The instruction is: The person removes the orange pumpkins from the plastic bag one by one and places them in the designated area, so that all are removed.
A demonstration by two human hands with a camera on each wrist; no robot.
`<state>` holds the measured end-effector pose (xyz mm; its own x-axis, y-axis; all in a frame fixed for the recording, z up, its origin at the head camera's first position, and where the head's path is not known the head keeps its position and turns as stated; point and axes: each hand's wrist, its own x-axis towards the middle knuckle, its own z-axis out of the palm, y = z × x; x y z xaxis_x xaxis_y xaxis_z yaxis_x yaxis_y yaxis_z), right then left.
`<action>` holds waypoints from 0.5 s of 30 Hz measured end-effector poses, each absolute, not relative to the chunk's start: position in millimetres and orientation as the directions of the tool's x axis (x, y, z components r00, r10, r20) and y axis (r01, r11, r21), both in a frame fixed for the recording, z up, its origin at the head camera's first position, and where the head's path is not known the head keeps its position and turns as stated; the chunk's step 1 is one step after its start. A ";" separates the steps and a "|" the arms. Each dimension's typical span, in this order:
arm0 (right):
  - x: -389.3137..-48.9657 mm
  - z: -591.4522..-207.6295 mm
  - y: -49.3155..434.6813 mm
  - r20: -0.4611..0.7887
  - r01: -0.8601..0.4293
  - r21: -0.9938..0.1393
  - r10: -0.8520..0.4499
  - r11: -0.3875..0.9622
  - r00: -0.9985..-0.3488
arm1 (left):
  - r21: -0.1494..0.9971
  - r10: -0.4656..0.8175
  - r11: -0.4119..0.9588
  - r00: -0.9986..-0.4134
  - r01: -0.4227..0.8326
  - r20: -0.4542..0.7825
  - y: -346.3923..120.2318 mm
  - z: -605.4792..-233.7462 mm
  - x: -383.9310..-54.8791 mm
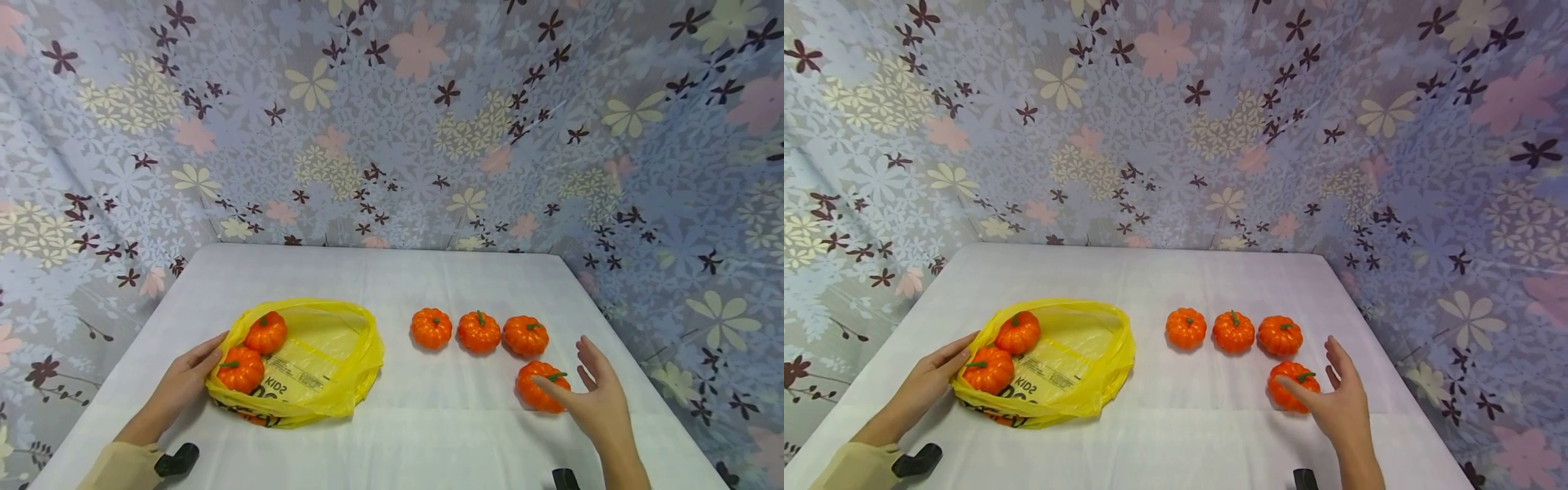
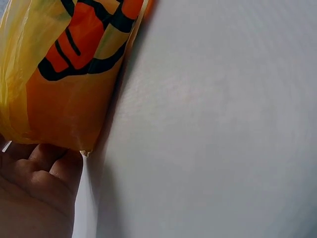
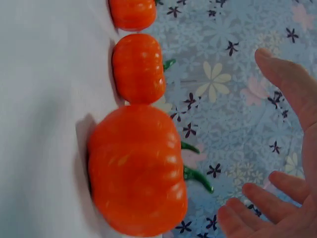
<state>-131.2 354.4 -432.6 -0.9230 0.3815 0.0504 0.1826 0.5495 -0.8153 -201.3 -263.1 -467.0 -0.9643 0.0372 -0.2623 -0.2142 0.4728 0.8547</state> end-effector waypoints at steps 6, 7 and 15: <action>-135.2 -429.2 342.9 0.101 0.134 -0.823 0.374 0.553 -0.922 | 0.857 0.035 0.472 -0.966 -0.209 -0.255 -264.1 -468.2 -200.1; -135.6 -428.6 341.1 0.107 0.129 -0.825 0.376 0.550 -0.920 | 0.858 0.035 0.470 -0.967 -0.208 -0.254 -264.1 -468.0 -200.0; -139.2 -423.2 326.2 0.168 0.046 -0.823 0.320 0.566 -0.932 | 0.858 0.032 0.471 -0.968 -0.203 -0.247 -265.2 -468.6 -199.5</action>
